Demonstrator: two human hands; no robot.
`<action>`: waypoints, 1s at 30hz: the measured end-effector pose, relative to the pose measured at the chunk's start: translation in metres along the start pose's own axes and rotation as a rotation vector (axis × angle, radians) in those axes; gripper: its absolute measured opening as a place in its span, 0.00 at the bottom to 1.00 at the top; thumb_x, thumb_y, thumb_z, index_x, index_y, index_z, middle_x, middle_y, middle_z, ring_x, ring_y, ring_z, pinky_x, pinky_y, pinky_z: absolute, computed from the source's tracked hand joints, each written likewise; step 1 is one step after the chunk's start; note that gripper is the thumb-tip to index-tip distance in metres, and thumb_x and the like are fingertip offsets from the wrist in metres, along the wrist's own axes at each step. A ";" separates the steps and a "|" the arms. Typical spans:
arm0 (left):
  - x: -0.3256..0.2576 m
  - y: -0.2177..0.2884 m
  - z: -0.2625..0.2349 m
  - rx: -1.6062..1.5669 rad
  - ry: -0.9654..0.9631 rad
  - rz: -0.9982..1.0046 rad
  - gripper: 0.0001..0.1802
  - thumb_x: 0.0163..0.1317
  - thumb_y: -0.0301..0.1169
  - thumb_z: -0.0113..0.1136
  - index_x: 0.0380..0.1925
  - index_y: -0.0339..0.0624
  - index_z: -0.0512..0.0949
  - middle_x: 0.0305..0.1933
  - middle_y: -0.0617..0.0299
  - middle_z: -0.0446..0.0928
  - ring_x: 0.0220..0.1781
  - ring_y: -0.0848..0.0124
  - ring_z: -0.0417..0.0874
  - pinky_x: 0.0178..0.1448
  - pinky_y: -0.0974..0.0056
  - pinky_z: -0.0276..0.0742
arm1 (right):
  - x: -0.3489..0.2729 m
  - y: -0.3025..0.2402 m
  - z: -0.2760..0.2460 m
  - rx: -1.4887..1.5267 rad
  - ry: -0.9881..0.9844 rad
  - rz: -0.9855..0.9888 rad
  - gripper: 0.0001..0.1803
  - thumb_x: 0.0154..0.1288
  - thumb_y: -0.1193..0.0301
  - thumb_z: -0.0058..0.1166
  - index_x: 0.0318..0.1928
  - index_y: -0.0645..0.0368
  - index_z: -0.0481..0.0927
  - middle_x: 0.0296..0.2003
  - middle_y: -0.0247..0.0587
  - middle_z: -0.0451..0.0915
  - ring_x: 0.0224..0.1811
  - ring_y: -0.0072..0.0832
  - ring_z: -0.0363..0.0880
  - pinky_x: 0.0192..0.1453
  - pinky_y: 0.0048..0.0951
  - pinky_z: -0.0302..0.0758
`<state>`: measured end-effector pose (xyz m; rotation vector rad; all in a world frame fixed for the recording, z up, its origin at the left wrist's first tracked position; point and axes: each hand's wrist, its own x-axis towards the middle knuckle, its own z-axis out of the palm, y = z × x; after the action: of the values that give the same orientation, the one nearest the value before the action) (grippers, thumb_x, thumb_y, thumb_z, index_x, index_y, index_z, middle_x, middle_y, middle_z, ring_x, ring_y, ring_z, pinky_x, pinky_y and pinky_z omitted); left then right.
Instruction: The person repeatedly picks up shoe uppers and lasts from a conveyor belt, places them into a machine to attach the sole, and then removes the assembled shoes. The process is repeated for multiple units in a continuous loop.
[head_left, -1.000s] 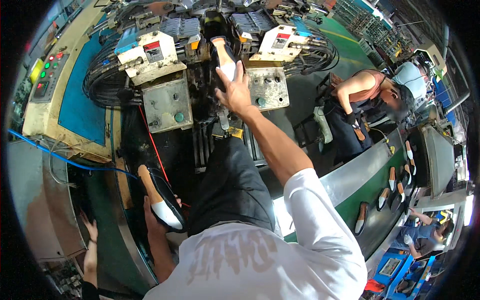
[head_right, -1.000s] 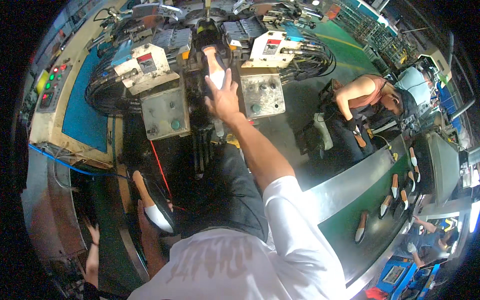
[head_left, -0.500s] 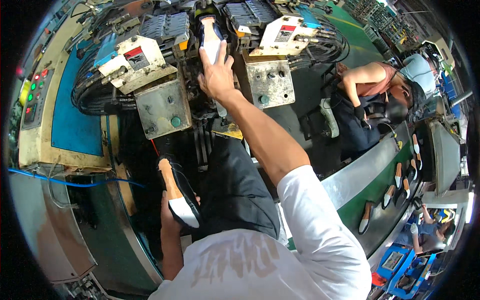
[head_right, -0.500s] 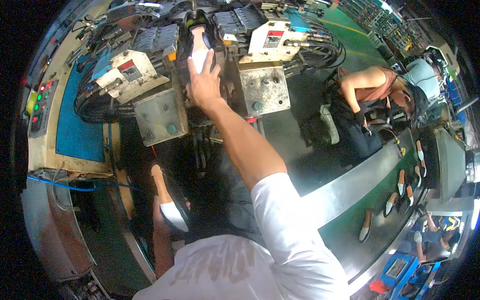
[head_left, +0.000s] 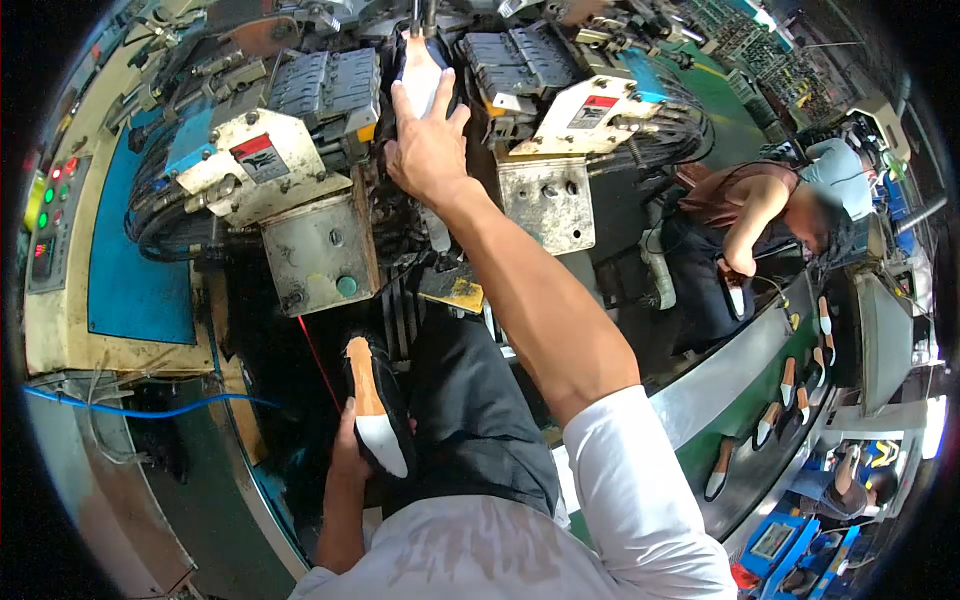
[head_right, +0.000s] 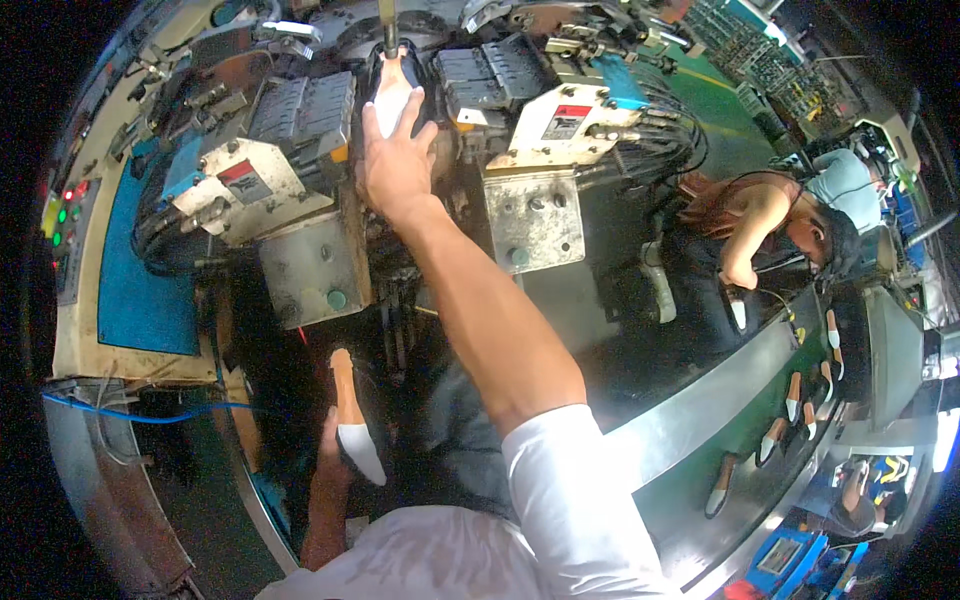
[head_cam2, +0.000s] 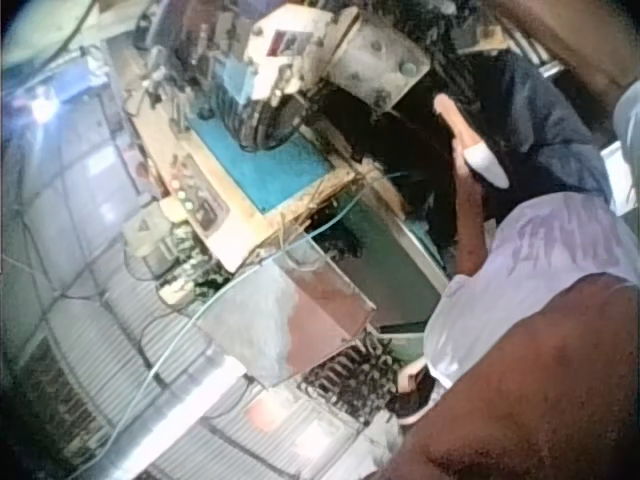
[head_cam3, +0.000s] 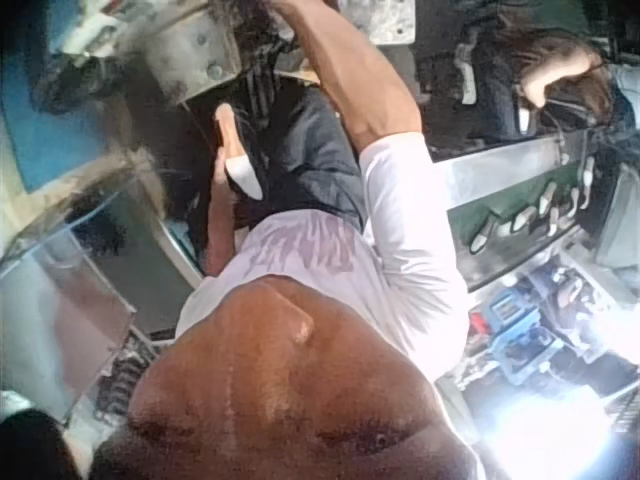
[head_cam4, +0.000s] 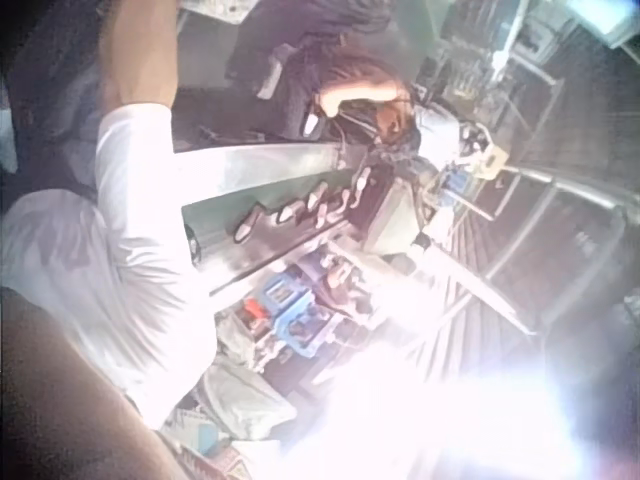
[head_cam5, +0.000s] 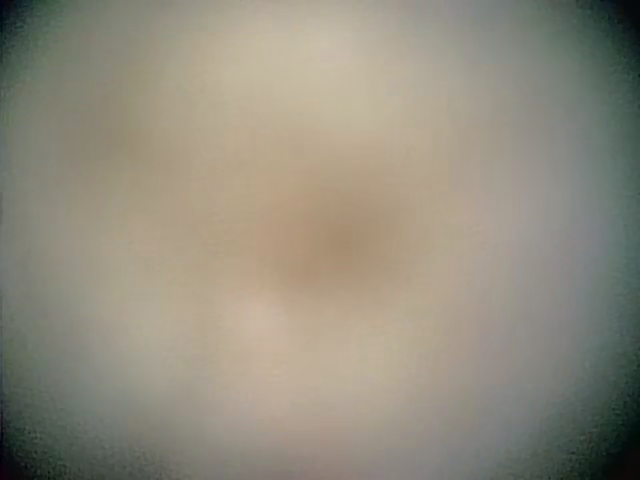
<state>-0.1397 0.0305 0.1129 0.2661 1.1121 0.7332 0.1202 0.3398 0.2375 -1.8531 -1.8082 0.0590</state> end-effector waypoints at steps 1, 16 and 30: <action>0.002 0.001 0.000 0.008 -0.042 0.009 0.45 0.78 0.67 0.41 0.69 0.32 0.70 0.51 0.36 0.84 0.51 0.42 0.89 0.62 0.40 0.85 | 0.008 0.002 0.004 -0.042 0.070 -0.018 0.46 0.62 0.68 0.67 0.81 0.40 0.65 0.81 0.82 0.36 0.68 0.79 0.64 0.65 0.65 0.79; -0.111 -0.062 -0.182 -0.354 0.588 0.260 0.35 0.73 0.52 0.67 0.73 0.47 0.72 0.59 0.55 0.83 0.57 0.61 0.86 0.60 0.51 0.84 | -0.219 0.095 0.113 0.109 -0.302 -0.296 0.34 0.79 0.61 0.59 0.79 0.58 0.69 0.71 0.71 0.73 0.76 0.65 0.69 0.79 0.54 0.68; -0.319 -0.297 -0.409 -0.341 1.482 0.403 0.62 0.65 0.57 0.72 0.87 0.47 0.45 0.78 0.43 0.68 0.70 0.50 0.77 0.71 0.46 0.75 | -0.361 0.167 0.151 0.004 -0.394 -0.493 0.24 0.75 0.56 0.60 0.63 0.55 0.88 0.73 0.62 0.74 0.77 0.60 0.67 0.81 0.55 0.62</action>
<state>-0.4592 -0.4618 0.0010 -0.4709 2.3030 1.5436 0.1779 0.0625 -0.0791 -1.4095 -2.4865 0.2599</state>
